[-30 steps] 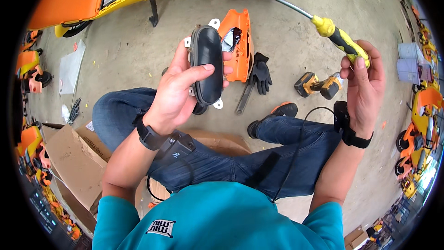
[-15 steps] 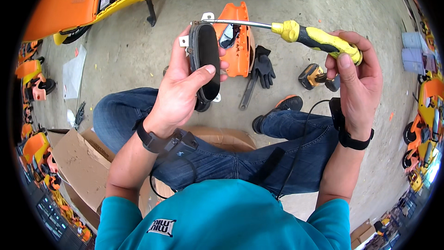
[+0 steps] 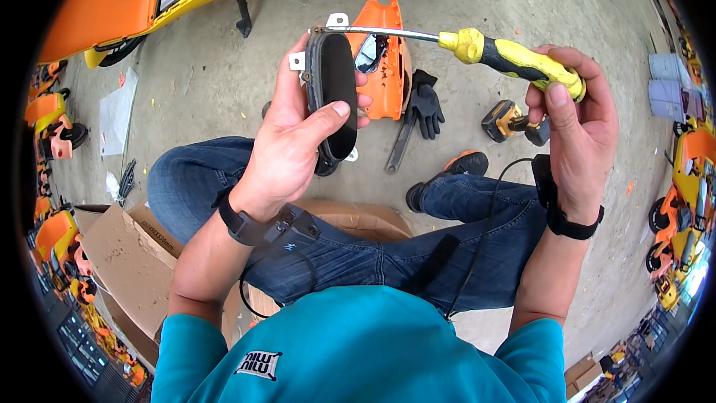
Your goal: The person wipes a digital display unit with a cloth, places a black cover over it, and uses a screwdriver to fasten screws into the display assembly.
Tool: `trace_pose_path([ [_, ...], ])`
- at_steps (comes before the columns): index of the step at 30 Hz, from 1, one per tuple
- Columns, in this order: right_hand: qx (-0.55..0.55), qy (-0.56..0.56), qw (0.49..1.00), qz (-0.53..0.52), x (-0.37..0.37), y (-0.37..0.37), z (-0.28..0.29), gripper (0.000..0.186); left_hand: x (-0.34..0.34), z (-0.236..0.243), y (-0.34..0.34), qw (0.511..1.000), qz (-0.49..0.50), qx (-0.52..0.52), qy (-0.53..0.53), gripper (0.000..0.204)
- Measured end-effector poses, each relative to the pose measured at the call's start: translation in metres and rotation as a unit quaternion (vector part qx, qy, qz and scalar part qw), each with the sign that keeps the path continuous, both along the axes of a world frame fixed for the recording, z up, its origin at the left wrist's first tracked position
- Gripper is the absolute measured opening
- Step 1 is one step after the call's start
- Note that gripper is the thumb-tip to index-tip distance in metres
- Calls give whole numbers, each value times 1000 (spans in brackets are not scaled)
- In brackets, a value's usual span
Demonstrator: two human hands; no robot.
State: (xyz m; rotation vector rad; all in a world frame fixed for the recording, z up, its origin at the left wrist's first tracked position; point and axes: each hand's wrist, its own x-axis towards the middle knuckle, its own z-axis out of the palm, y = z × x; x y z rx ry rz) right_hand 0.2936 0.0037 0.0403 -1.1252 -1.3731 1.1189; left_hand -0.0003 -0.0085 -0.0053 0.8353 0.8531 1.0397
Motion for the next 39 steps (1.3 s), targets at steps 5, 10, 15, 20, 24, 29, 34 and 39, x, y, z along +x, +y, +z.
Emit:
trace_pose_path([
  [5,-2,-3,1000,2,-1,0,0,34,0,-1,0,1000,0,2,3,72],
  [10,-4,-8,1000,-7,-1,0,0,34,-1,-2,0,1000,-3,3,6,72],
  [15,-1,-7,1000,0,-1,1,0,34,0,-1,0,1000,-4,-3,9,72],
  [20,1,-10,1000,2,-1,1,-1,34,0,-3,-1,1000,-5,7,8,73],
  [24,13,-19,1000,8,0,1,-1,33,-1,-9,-1,998,-1,41,54,75],
  [29,30,-42,999,11,0,0,0,32,-2,-12,0,990,4,74,118,75],
  [34,6,-63,998,-3,0,-4,1,33,0,-11,-1,989,17,80,119,75],
  [39,-46,-74,996,-13,-12,-4,2,42,-1,-11,-2,990,14,72,120,76],
])
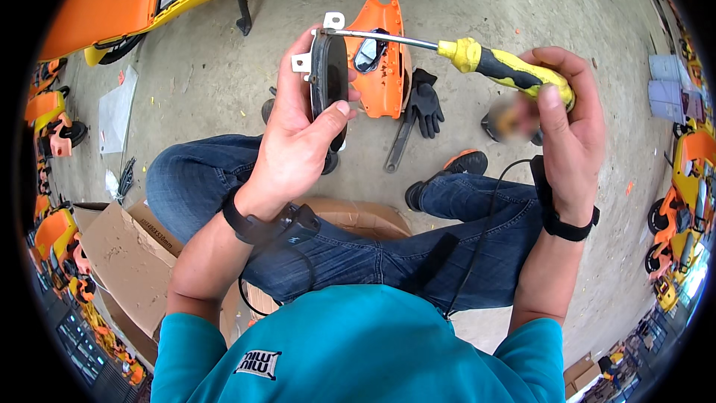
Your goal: The person wipes a digital display unit with a cloth, places a black cover over it, and uses a screwdriver to fasten screws into the display assembly.
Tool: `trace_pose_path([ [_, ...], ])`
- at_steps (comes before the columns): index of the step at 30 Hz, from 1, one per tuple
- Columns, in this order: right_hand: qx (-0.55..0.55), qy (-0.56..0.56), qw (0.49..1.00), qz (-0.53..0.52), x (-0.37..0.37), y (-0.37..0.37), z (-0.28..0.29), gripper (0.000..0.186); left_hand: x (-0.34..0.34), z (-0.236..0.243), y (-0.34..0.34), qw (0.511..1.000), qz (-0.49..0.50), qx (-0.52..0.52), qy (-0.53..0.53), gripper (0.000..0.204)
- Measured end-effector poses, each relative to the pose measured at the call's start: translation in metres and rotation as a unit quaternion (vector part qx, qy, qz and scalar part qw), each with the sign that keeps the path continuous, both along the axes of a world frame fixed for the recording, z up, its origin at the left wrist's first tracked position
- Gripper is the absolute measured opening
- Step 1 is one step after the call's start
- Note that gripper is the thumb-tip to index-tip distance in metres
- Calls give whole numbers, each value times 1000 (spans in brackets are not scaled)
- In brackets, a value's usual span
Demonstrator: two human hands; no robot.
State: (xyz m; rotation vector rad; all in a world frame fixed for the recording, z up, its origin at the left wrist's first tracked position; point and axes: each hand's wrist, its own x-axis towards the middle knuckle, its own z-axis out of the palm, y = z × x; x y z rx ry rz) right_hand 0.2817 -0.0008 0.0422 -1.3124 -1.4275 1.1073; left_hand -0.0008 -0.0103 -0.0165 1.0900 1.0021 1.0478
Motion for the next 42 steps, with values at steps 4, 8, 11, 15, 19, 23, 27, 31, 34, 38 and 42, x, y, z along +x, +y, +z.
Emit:
trace_pose_path([
  [4,22,-14,999,-21,-9,-1,-3,44,1,0,-1,1000,5,7,14,76],
  [8,17,-37,999,-23,-9,1,-3,43,-1,1,-1,999,10,24,45,76],
  [11,-68,-23,994,-76,-7,2,-3,42,-2,-1,-1,997,12,39,68,75],
  [15,-73,13,996,-47,-13,2,-7,39,-3,-2,0,995,8,29,96,74],
  [19,-48,-11,999,-13,-9,3,-13,39,-3,0,1,995,9,20,96,74],
  [23,-157,32,986,-44,-7,6,-3,47,-4,1,0,997,2,22,80,74],
  [27,-117,39,992,-14,-8,3,-8,45,-3,-5,1,997,7,3,71,74],
  [31,-86,30,996,2,-3,3,-14,39,-5,-4,1,995,8,2,95,74],
  [34,-175,40,983,-28,-2,7,-7,40,-4,-5,2,995,8,5,101,74],
  [38,-153,75,984,-48,-12,4,-8,38,-4,-2,2,994,5,3,106,74],
  [42,-105,63,992,-28,-7,4,-17,39,-4,-5,2,994,6,21,104,74],
])
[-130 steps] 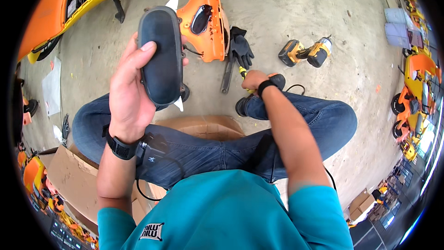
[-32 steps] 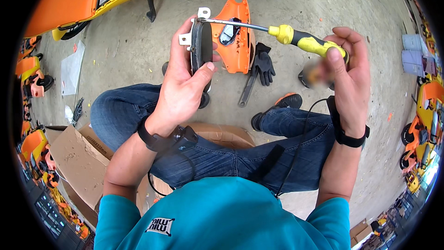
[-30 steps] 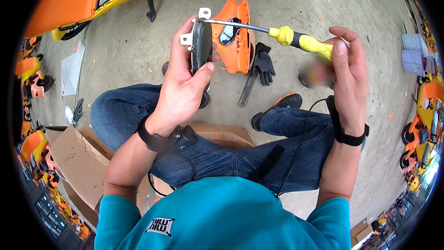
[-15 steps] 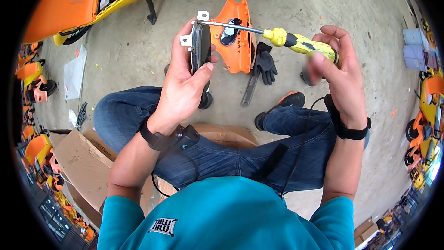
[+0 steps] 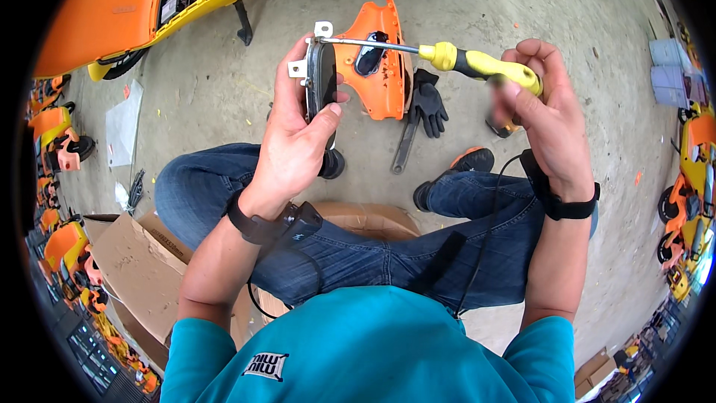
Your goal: The person wipes a digital display unit with a cloth, places a black cover over it, and uses a screwdriver to fasten screws into the display assembly.
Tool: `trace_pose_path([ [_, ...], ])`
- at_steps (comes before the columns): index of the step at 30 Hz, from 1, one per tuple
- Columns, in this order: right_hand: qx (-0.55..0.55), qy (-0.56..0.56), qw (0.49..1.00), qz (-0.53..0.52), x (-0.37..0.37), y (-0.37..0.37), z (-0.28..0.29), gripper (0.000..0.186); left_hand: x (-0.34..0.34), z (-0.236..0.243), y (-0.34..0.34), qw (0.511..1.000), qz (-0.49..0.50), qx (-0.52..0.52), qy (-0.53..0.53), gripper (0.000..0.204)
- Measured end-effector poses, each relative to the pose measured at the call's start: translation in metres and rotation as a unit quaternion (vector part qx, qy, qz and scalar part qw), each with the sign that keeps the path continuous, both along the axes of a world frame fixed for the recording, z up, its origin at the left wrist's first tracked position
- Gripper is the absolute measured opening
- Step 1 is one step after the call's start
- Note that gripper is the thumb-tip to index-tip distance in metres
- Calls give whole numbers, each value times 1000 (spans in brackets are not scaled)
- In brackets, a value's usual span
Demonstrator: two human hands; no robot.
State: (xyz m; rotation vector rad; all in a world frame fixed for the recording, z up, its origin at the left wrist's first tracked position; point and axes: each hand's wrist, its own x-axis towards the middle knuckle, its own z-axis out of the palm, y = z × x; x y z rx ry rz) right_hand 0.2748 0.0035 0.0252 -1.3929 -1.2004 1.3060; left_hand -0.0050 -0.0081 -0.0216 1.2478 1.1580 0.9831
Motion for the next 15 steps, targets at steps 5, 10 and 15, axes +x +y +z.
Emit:
trace_pose_path([
  [5,-85,7,996,-12,1,4,11,44,0,0,-1,1000,0,-8,-3,74],
  [10,0,-20,1000,-2,-3,-1,0,41,1,1,-2,1000,0,-12,5,74],
  [15,-94,-13,995,5,11,5,4,47,0,2,-1,1000,-3,-8,15,75],
])
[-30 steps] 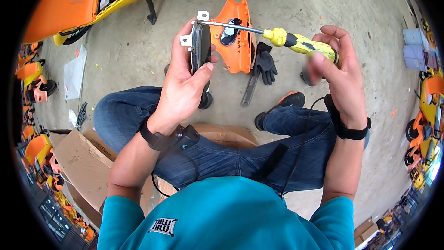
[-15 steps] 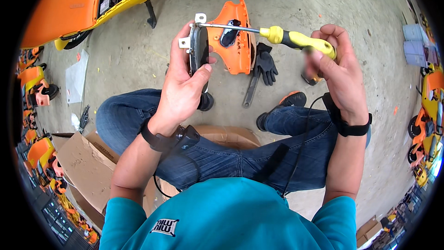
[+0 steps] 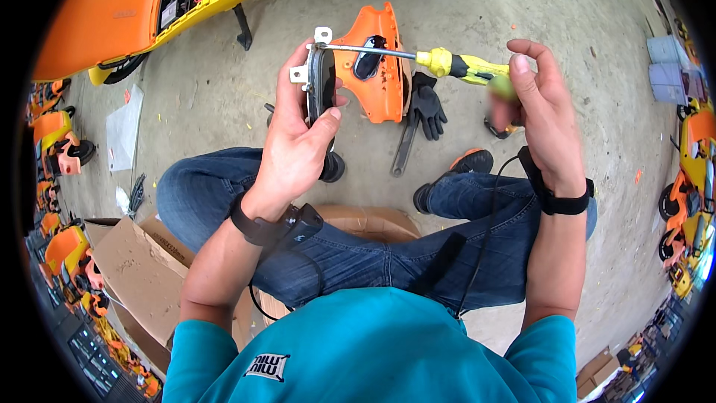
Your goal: The person wipes a digital display unit with a cloth, places a black cover over it, and uses a screwdriver to fasten screws into the display assembly.
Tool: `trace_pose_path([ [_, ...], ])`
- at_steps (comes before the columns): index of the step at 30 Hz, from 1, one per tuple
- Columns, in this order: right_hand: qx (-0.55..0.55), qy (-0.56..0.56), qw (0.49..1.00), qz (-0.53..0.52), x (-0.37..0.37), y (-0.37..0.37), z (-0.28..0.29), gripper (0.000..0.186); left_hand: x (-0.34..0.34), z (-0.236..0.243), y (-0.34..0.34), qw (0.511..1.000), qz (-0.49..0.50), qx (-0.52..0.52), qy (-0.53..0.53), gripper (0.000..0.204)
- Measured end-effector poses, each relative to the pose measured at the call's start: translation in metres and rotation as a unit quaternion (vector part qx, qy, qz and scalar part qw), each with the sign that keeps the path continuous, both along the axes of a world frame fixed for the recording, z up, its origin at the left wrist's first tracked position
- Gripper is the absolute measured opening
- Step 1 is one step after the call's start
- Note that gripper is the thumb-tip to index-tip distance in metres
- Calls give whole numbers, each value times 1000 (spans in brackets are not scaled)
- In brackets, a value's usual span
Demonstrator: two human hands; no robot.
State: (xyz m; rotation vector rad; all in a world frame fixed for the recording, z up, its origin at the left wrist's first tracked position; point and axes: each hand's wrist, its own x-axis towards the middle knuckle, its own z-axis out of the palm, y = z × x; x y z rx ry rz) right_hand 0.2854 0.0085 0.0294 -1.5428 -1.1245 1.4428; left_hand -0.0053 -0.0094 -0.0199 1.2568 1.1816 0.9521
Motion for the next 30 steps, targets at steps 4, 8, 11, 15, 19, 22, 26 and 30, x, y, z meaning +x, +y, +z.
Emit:
trace_pose_path([
  [4,58,-10,998,-27,-18,-5,1,43,1,-1,-1,1000,1,-4,-6,75],
  [8,77,-32,996,-13,-13,-5,-3,42,1,-1,-1,1000,-6,5,-2,76],
  [11,-29,16,999,-2,-1,1,4,46,1,0,-1,1000,-8,-10,-19,75],
  [15,32,2,999,-21,-12,-3,2,43,0,-1,0,1000,-10,-3,-11,75],
  [19,102,-64,992,-21,-15,-5,-5,42,2,-2,-1,1000,-12,-7,-18,75],
  [22,29,-68,997,-6,-10,-1,7,46,0,-2,0,1000,-9,-11,-6,75],
  [26,42,-12,999,-10,-12,-5,2,46,2,-1,-1,1000,-6,-9,-14,74],
  [30,129,-39,991,-23,-15,-4,-8,44,3,-2,0,1000,-3,-10,-5,74],
])
